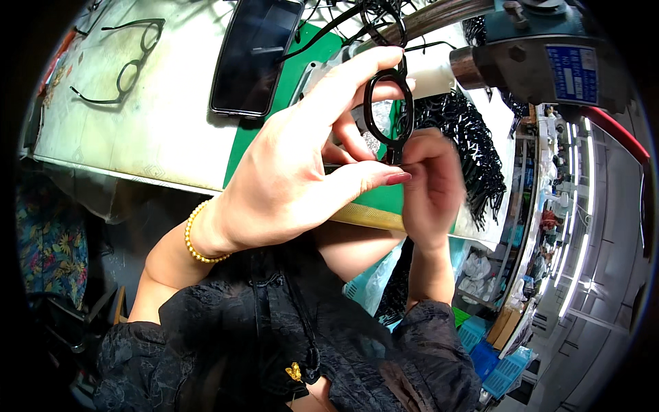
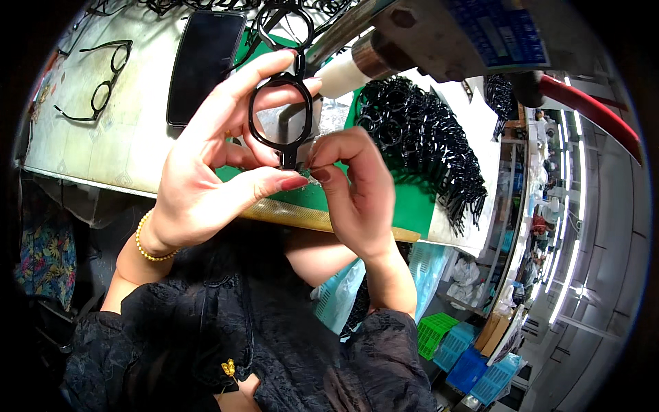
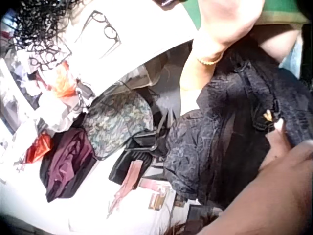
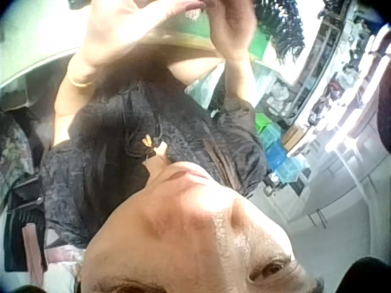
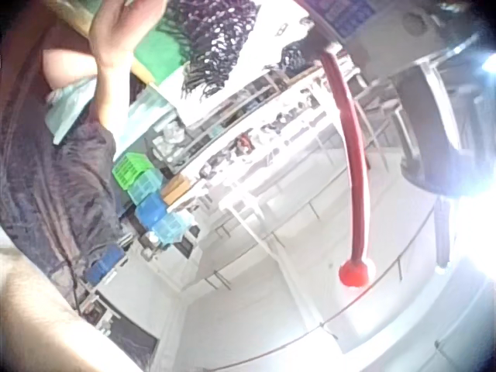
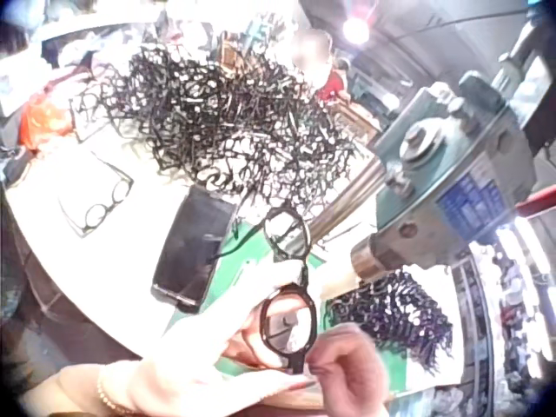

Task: The person picks black cable-like objects from a pile, places them into a heating device, and then removes them to place on the table. The person repeats this process multiple times.

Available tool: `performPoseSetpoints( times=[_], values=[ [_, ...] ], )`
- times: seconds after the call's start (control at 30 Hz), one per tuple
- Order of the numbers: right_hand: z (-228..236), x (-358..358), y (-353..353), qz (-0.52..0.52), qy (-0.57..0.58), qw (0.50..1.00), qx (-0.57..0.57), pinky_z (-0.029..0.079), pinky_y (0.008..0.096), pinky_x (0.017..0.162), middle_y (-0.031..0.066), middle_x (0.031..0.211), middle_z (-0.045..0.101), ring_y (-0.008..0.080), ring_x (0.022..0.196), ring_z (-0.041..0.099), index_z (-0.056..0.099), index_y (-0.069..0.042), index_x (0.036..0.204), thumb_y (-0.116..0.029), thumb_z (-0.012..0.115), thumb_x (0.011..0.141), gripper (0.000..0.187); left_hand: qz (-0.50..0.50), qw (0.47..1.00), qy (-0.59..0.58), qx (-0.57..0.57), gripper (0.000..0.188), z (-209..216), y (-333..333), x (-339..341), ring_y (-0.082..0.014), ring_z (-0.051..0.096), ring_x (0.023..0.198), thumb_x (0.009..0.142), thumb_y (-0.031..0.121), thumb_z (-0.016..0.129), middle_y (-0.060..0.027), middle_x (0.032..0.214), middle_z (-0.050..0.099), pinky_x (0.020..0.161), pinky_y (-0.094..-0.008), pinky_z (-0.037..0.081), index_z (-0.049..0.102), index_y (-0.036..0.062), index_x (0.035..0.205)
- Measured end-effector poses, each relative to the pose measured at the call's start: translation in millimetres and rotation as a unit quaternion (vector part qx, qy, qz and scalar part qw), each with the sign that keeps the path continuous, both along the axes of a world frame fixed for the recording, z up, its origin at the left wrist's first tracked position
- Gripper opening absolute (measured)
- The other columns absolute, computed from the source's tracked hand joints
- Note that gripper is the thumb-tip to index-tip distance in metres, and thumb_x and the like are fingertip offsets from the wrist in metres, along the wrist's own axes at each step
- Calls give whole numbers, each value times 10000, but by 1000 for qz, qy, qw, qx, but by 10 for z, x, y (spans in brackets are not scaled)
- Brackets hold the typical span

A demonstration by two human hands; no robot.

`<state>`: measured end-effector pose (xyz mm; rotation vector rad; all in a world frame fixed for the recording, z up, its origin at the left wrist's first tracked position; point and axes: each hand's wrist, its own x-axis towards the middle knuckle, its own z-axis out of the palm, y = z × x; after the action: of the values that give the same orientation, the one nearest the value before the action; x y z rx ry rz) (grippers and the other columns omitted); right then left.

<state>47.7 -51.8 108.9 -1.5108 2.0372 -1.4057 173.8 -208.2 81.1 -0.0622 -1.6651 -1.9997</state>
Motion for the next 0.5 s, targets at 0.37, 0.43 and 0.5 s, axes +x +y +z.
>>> performPoseSetpoints(
  times=[0.37,0.43,0.5],
  values=[
    [208,66,-197,4,-16,995,-99,508,221,711,68,883,642,112,781,611,626,22,957,23,624,959,3,23,1000,1,-21,801,44,-47,-13,-86,674,885,835,-110,685,-232,1416,539,751,-206,583,308,-18,1536],
    [190,71,-189,-12,-40,994,-102,510,216,738,63,907,651,104,803,613,631,30,975,42,626,951,28,28,999,14,-17,799,30,-38,-33,-100,688,894,833,-116,688,-249,1393,550,747,-210,587,316,-18,1533],
    [194,91,-185,-33,-62,993,-100,510,211,761,62,932,659,99,823,616,638,37,993,57,629,943,55,29,999,19,-13,806,28,-31,-49,-107,693,897,830,-119,691,-255,1384,553,744,-210,587,314,-16,1535]
  ],
)
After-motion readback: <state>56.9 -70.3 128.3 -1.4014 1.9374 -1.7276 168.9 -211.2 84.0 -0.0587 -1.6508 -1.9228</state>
